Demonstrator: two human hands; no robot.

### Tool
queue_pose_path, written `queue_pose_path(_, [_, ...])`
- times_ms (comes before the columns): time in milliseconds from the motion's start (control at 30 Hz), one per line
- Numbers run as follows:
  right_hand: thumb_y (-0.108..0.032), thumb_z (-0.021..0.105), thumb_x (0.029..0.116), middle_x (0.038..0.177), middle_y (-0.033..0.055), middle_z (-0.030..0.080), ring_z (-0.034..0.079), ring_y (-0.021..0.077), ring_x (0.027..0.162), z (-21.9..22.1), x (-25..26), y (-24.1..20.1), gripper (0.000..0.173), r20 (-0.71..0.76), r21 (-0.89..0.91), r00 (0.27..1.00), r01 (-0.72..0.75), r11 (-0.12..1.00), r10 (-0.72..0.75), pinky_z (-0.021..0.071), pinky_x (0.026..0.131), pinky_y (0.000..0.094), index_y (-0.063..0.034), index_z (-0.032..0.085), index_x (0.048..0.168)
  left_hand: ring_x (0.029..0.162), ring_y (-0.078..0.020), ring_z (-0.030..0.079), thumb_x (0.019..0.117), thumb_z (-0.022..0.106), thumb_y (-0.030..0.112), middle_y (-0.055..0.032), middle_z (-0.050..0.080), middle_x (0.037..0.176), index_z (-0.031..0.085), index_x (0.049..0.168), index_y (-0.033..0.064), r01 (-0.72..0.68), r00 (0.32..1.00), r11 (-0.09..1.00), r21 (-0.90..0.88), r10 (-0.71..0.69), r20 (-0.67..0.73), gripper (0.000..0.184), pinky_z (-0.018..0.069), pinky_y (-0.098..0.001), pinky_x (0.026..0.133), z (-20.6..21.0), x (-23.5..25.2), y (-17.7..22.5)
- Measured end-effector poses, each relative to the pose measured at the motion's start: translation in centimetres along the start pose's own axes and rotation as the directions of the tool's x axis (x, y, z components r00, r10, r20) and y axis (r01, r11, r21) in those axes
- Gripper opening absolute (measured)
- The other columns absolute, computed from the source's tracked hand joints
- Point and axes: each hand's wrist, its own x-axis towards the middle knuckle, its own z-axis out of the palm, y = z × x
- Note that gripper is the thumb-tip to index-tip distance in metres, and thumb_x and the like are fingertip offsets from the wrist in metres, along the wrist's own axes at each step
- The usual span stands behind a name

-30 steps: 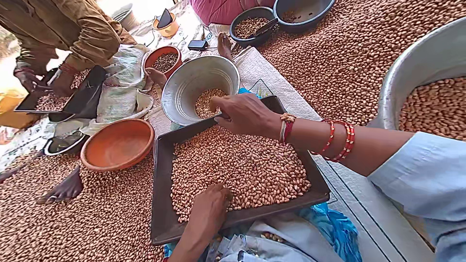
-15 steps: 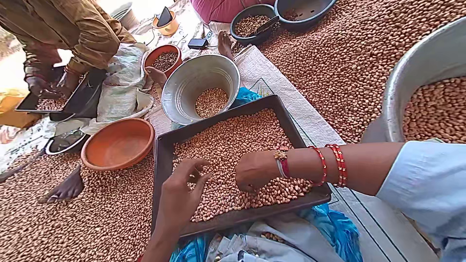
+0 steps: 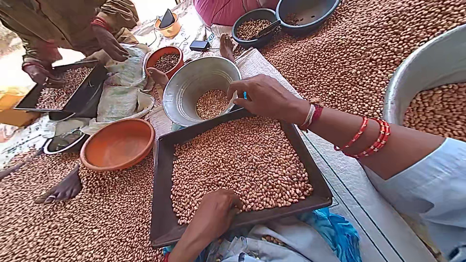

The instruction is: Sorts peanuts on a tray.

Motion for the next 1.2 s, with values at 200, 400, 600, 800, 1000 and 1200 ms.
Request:
queue_pose_path(200, [-0.018,0.065,0.0991,0.091,0.0097,0.071,0.069,0.0309,0.089,1.7,-0.5,0.8,0.013,0.411,-0.128,0.905,-0.059,0.99,0.107,0.0522,0.074,0.0551,-0.0109,0.074,0.106,0.085,-0.0261,0.072,0.097,0.068,0.024,-0.0082,0.075,0.09,0.077,0.105,0.011,0.101,0.992,0.99,-0.103,-0.093,0.081,0.018,0.0554,-0.0534,0.08,-2.7,0.8,-1.0])
queue_pose_path(400, [-0.021,0.068,0.0985,0.104,0.0175,0.071,0.068,0.0389,0.102,3.0,-1.3,0.6,0.027,0.608,-0.281,0.744,-0.125,0.952,0.277,0.0517,0.08,0.0604,-0.0062,0.07,0.121,0.073,-0.0138,0.064,0.0987,0.06,0.037,-0.0035,0.067,0.097,0.058,0.138,0.0108,0.25,0.62,0.955,-0.159,-0.284,-0.732,0.047,0.055,-0.0343,0.064,-7.0,0.6,-4.7])
queue_pose_path(600, [-0.005,0.065,0.0963,0.112,0.0241,0.067,0.065,0.0427,0.108,5.4,-2.3,-0.4,0.031,0.693,-0.394,0.618,-0.107,0.913,0.372,0.0509,0.083,0.0583,0.0052,0.061,0.126,0.123,-0.0441,0.061,0.0995,0.068,0.034,-0.024,0.053,0.146,0.048,0.15,0.0048,0.668,0.744,0.735,0.118,-0.655,-0.134,0.061,0.0497,-0.0595,0.1,-5.9,3.1,-2.7])
queue_pose_path(800, [-0.011,0.071,0.095,0.114,0.0294,0.066,0.064,0.0485,0.11,5.6,-2.8,-3.1,0.043,0.905,-0.225,0.39,0.097,0.97,0.171,0.0489,0.088,0.0653,0.007,0.058,0.132,0.12,-0.038,0.064,0.1016,0.062,0.026,-0.0269,0.049,0.146,0.034,0.156,-0.0036,0.306,0.947,0.947,-0.103,-0.314,-0.073,0.068,0.0526,-0.0489,0.1,-1.2,4.0,4.0])
queue_pose_path(1000, [-0.012,0.072,0.0966,0.104,0.0174,0.072,0.068,0.0365,0.092,3.2,-2.4,-1.9,0.027,0.913,0.054,0.405,-0.014,0.998,-0.044,0.0536,0.076,0.0575,-0.0079,0.072,0.124,0.094,-0.0137,0.072,0.0987,0.062,0.012,-0.0101,0.065,0.127,0.064,0.13,0.0064,-0.059,0.878,0.927,-0.371,-0.129,-0.461,0.032,0.0623,-0.0286,0.074,-2.9,2.8,1.5])
queue_pose_path(1200, [-0.015,0.07,0.0983,0.091,0.0082,0.072,0.068,0.0226,0.078,1.2,-0.8,-0.7,0.014,0.748,-0.018,0.664,0.03,0.999,-0.006,0.0555,0.071,0.0438,-0.0114,0.076,0.11,0.097,-0.033,0.073,0.0967,0.066,0.009,-0.0167,0.075,0.103,0.077,0.107,0.0044,0.314,0.787,0.949,-0.034,-0.28,-0.549,0.016,0.0566,-0.052,0.088,-4.6,3.8,-4.0])
